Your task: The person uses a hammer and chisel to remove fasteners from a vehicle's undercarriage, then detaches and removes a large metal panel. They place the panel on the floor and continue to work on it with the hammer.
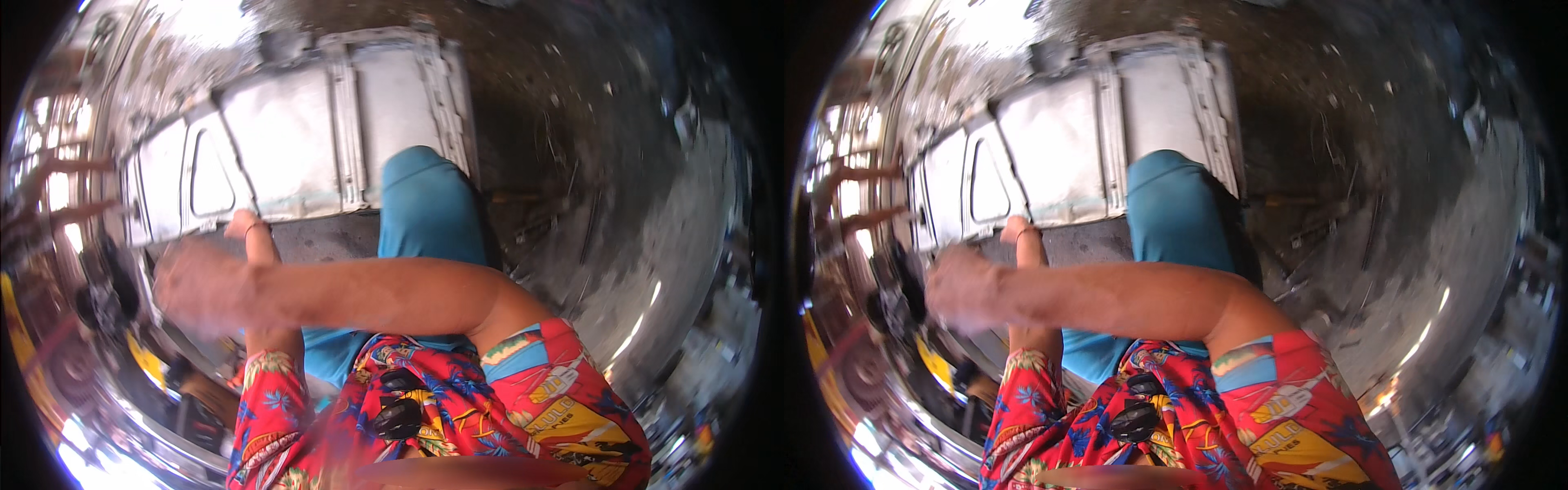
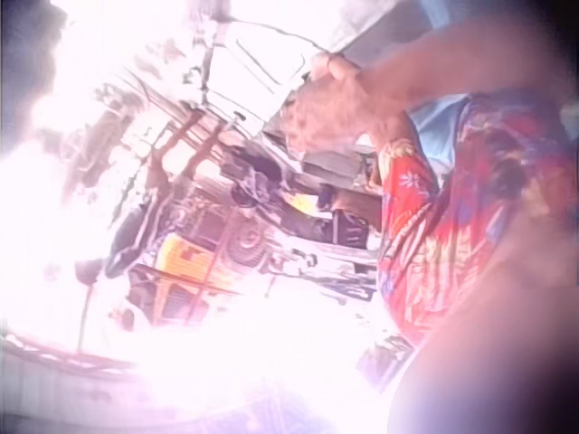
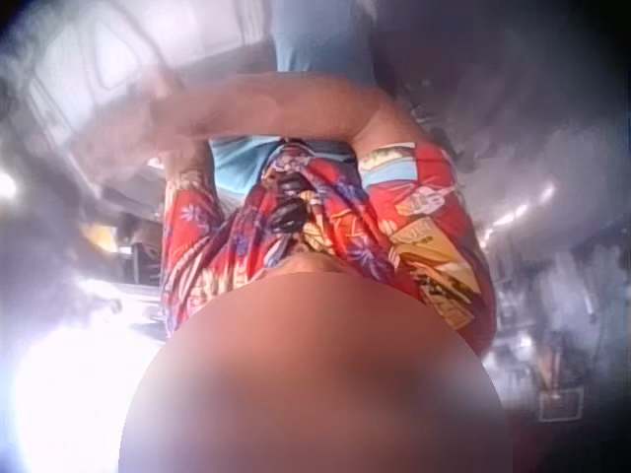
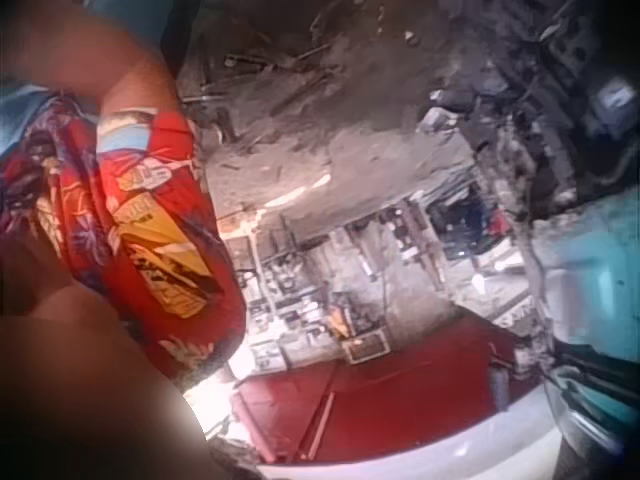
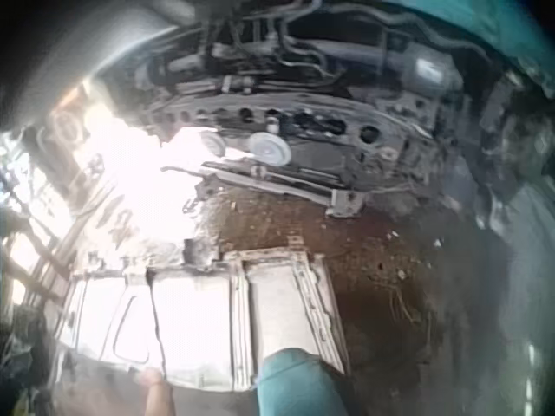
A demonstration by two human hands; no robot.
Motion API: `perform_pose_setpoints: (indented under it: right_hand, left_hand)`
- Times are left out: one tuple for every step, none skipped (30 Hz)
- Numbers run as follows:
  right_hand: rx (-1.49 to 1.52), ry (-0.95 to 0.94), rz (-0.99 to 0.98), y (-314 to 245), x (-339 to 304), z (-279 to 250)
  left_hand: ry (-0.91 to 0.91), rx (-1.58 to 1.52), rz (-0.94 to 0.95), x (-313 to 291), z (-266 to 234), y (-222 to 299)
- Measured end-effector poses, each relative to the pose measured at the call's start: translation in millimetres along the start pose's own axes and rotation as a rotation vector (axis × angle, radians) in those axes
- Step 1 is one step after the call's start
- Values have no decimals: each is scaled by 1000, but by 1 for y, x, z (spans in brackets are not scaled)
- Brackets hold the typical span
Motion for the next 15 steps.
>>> perform_pose_setpoints:
  right_hand:
    - [30,148,-99,-18,-4,-30]
    - [69,70,-65,-18,-12,-34]
    - [117,65,-52,-19,-19,-43]
    - [176,55,-61,-20,-25,-51]
    - [154,31,-48,-16,-29,-56]
    - [130,2,-49,-13,-34,-60]
    - [108,-54,-53,-11,-37,-60]
    - [101,-45,-56,-8,-38,-66]
    - [99,26,-36,-3,-38,-77]
    - [101,48,-16,2,-38,-82]
    - [115,33,-15,5,-38,-82]
    - [115,66,19,12,-38,-86]
    - [123,62,32,18,-38,-86]
    - [119,46,48,24,-39,-82]
    - [128,30,65,33,-39,-76]
  left_hand:
    - [1,1,-2,6,-10,-4]
    - [-1,10,-4,10,-15,-7]
    - [3,19,-11,14,-21,-11]
    - [10,29,-19,17,-31,-14]
    - [23,36,-29,20,-40,-18]
    - [31,38,-40,21,-46,-20]
    - [37,39,-50,21,-54,-24]
    - [42,40,-57,21,-58,-26]
    - [47,44,-65,21,-62,-28]
    - [49,49,-71,21,-63,-29]
    - [53,135,-84,22,-62,-31]
    - [50,56,-72,22,-61,-31]
    - [51,63,-74,24,-58,-32]
    - [46,150,-61,25,-50,-32]
    - [38,68,-67,28,-44,-33]
Point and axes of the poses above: each hand's wrist, its own x-axis towards the middle knuckle, its own z-axis out of the palm, y = z × x, the point moved 10 cm from there along x, towards the middle knuckle, and after that the axes turned 9 degrees about -z, right-handed, at the moved point
